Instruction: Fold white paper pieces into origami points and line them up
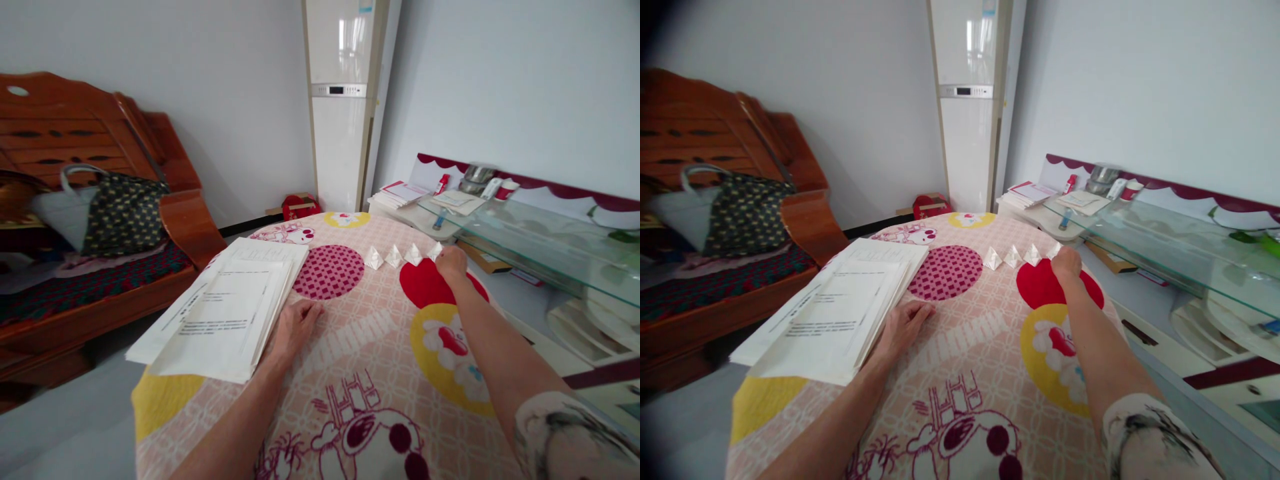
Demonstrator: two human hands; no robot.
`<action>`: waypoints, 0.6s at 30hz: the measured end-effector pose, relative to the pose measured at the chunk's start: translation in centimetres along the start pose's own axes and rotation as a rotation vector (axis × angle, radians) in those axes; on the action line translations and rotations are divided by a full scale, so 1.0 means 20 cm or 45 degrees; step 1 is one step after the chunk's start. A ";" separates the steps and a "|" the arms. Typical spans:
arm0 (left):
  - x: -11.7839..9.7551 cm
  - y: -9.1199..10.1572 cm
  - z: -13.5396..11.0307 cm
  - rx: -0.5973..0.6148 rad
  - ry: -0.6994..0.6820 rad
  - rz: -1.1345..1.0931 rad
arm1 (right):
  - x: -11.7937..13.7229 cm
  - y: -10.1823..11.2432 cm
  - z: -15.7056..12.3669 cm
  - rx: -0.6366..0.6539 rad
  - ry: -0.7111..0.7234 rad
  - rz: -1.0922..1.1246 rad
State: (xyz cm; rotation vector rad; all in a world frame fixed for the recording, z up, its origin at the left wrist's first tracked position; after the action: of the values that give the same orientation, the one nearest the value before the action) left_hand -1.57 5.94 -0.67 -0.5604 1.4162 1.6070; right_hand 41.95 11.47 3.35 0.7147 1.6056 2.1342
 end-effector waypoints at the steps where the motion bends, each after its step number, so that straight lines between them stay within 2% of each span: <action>1: 0.00 0.00 0.00 -0.003 -0.001 0.006 | 0.00 0.00 0.00 0.005 0.005 0.001; 8: 0.01 0.00 0.00 0.002 -0.002 0.027 | 0.03 0.01 0.00 0.000 0.017 0.030; 12: 0.01 0.00 0.00 0.008 0.004 0.017 | 0.07 0.05 -0.06 -0.056 0.011 0.092; 15: 0.00 -0.01 0.00 0.015 0.004 0.035 | 0.14 0.09 -0.23 -0.164 0.048 0.178; 17: 0.01 -0.01 0.00 0.013 -0.005 0.052 | 0.23 0.14 -0.40 -0.341 0.179 0.440; 18: 0.01 -0.01 0.00 0.010 -0.009 0.059 | 0.28 0.15 -0.50 -0.358 0.286 0.572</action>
State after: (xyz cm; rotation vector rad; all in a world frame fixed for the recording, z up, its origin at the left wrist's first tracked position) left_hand -1.52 6.05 -0.89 -0.5202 1.4387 1.6380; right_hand 31.44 6.09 4.93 0.8245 1.2901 2.7807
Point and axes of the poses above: each hand's wrist, its own z-axis towards the middle knuckle, its own y-axis out of the back of the hand, x = y × z, the point moved 3 cm from there along z, towards the middle knuckle, and after that the axes turned 3 degrees about -y, right-handed, at the moved point
